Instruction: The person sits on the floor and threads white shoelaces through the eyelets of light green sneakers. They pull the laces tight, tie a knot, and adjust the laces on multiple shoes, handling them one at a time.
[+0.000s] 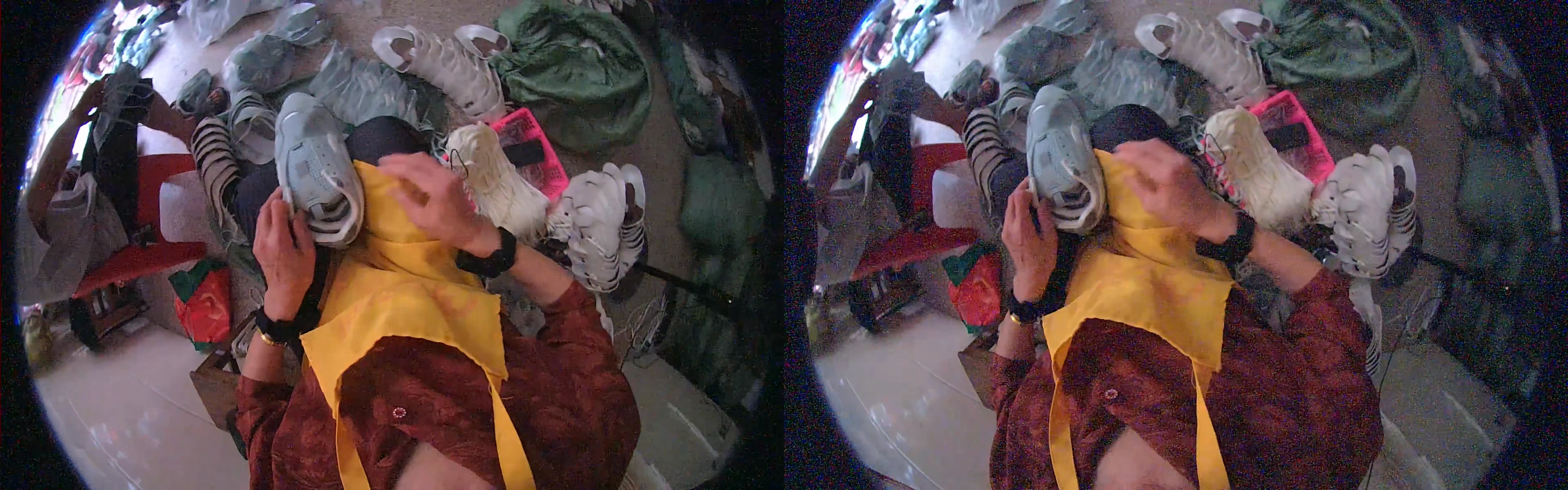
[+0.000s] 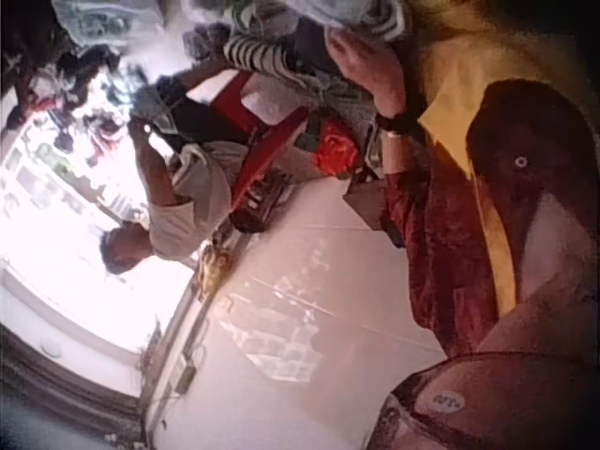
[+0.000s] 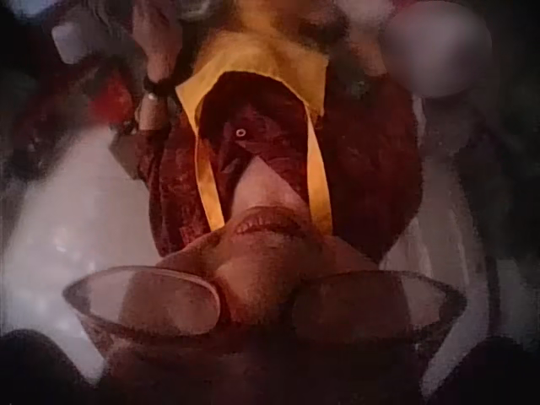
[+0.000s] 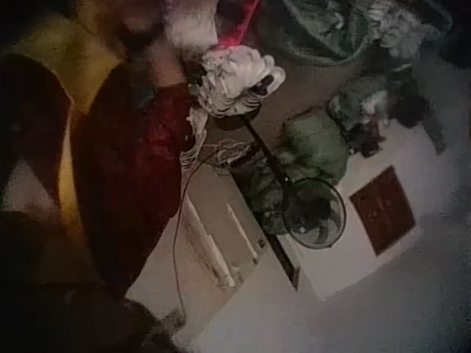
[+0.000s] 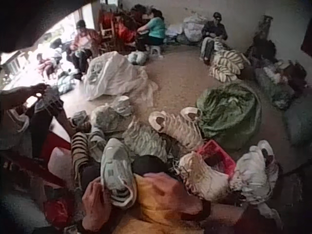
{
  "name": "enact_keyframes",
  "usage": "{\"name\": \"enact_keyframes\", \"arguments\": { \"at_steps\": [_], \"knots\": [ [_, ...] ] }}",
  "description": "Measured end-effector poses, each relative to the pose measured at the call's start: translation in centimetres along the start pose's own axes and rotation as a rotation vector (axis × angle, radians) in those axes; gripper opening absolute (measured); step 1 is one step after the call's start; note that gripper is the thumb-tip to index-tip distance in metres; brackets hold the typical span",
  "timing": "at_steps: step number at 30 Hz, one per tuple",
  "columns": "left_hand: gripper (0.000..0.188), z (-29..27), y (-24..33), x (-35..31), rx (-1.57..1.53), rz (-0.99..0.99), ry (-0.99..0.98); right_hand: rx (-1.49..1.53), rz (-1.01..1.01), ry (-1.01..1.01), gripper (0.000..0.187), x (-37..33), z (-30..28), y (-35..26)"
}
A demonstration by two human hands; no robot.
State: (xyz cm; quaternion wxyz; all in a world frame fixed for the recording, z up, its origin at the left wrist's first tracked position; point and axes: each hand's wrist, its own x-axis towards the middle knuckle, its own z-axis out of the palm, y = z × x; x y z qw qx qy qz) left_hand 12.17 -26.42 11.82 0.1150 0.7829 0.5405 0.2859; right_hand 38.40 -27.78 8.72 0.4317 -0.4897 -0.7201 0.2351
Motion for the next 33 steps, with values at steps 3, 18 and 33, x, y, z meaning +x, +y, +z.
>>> {"name": "enact_keyframes", "arguments": {
  "at_steps": [3, 18, 33],
  "knots": [
    [0.024, -0.2, 0.0, -0.1, -0.013, 0.017, -0.008, -0.026, 0.286, 0.150, 0.024, -3.1, -1.3, 3.1],
    [0.016, -0.7, -0.4, 0.1, -0.071, -0.093, -0.057, -0.202, 0.833, -0.391, 0.026, -24.8, -2.1, 13.9],
    [0.014, -0.6, -1.9, 0.6, -0.106, -0.103, -0.113, -0.601, 0.683, -0.205, 0.015, -9.0, 5.5, 28.3]
  ]
}}
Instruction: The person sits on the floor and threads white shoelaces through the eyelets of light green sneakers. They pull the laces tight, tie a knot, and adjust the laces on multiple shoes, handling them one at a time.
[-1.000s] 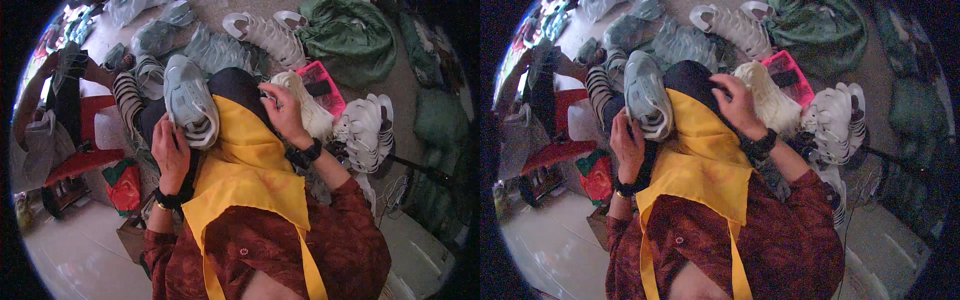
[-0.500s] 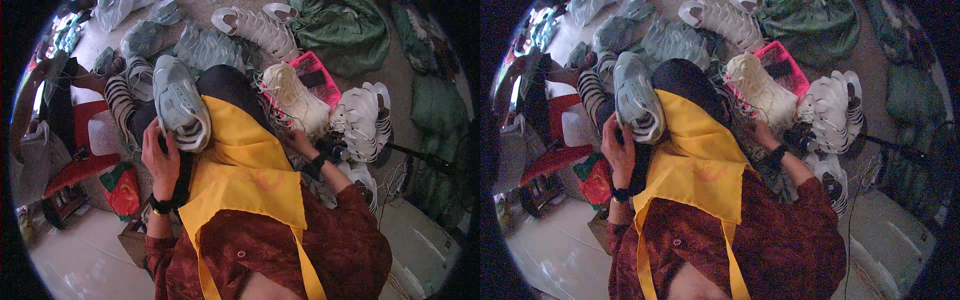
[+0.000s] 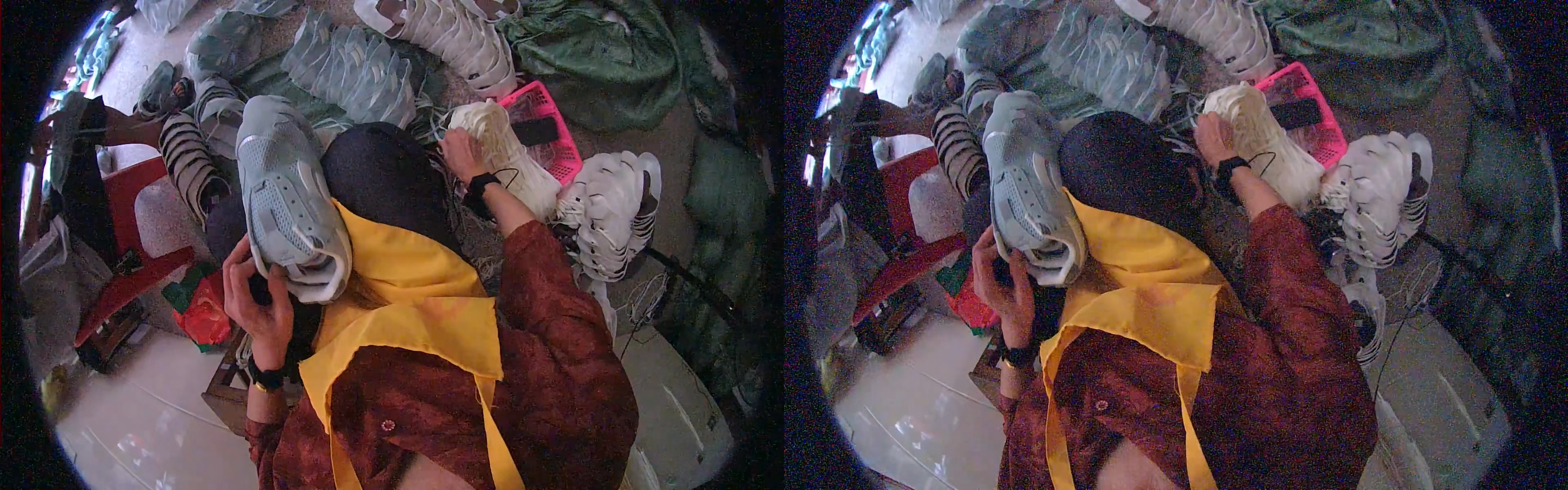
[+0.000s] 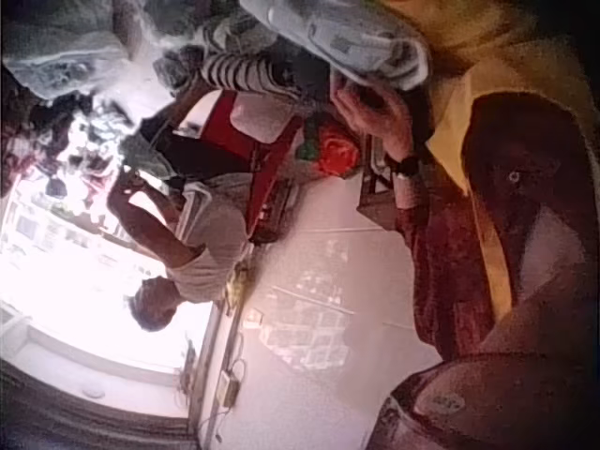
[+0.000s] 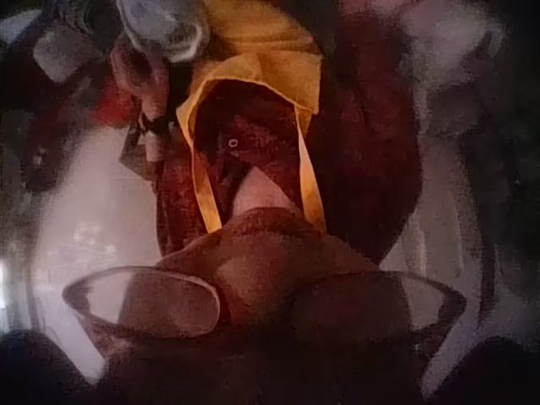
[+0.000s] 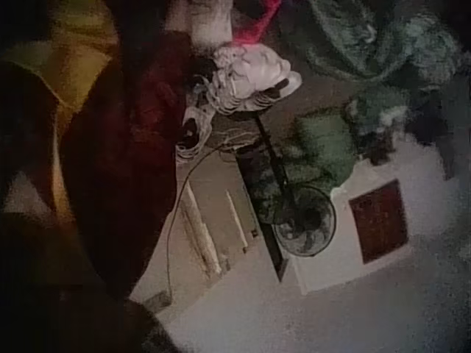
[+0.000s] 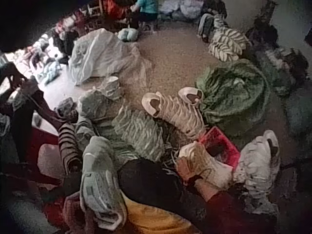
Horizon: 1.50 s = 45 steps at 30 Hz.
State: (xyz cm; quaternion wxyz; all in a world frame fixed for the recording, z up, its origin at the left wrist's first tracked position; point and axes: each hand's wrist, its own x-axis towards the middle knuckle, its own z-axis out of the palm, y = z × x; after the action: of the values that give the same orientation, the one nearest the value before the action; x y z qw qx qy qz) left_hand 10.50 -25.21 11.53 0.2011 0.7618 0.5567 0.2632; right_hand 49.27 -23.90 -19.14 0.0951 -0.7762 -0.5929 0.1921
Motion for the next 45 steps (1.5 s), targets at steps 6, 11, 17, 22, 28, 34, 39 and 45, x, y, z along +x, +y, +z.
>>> {"name": "enact_keyframes", "arguments": {
  "at_steps": [6, 11, 17, 22, 28, 34, 39, 45],
  "knots": [
    [0.015, 0.4, -0.5, 0.1, 0.001, -0.007, 0.003, -0.012, -0.213, 0.119, 0.017, -0.4, 1.9, 2.7],
    [0.021, -0.4, -1.0, 0.2, -0.056, -0.029, -0.054, 0.338, 0.054, 0.166, 0.020, -1.0, -2.1, 1.3],
    [0.017, -2.4, -0.2, 1.9, -0.122, 0.038, -0.116, 1.106, 0.336, -0.087, 0.014, -2.4, -11.3, 1.6],
    [0.007, -2.6, 0.2, 4.0, -0.136, 0.033, 0.010, 0.974, 0.126, -0.121, 0.013, -3.9, -21.3, -1.8],
    [0.010, -1.5, 7.0, 8.7, -0.342, 0.136, -0.108, 0.994, -0.475, -0.024, 0.009, -5.1, -30.8, -10.0],
    [0.022, -1.5, 13.3, 11.5, -0.889, 0.103, -0.285, 1.202, -0.506, -0.409, 0.010, -6.0, -37.5, -20.1],
    [0.026, -2.6, 12.6, 11.7, -1.008, 0.047, -0.437, 1.055, -0.583, -0.239, 0.011, -6.4, -37.5, -24.5],
    [0.028, -5.5, 8.7, 10.8, -1.011, -0.017, -0.420, 0.688, -0.712, 0.189, 0.017, -5.7, -35.7, -22.3]
  ]
}}
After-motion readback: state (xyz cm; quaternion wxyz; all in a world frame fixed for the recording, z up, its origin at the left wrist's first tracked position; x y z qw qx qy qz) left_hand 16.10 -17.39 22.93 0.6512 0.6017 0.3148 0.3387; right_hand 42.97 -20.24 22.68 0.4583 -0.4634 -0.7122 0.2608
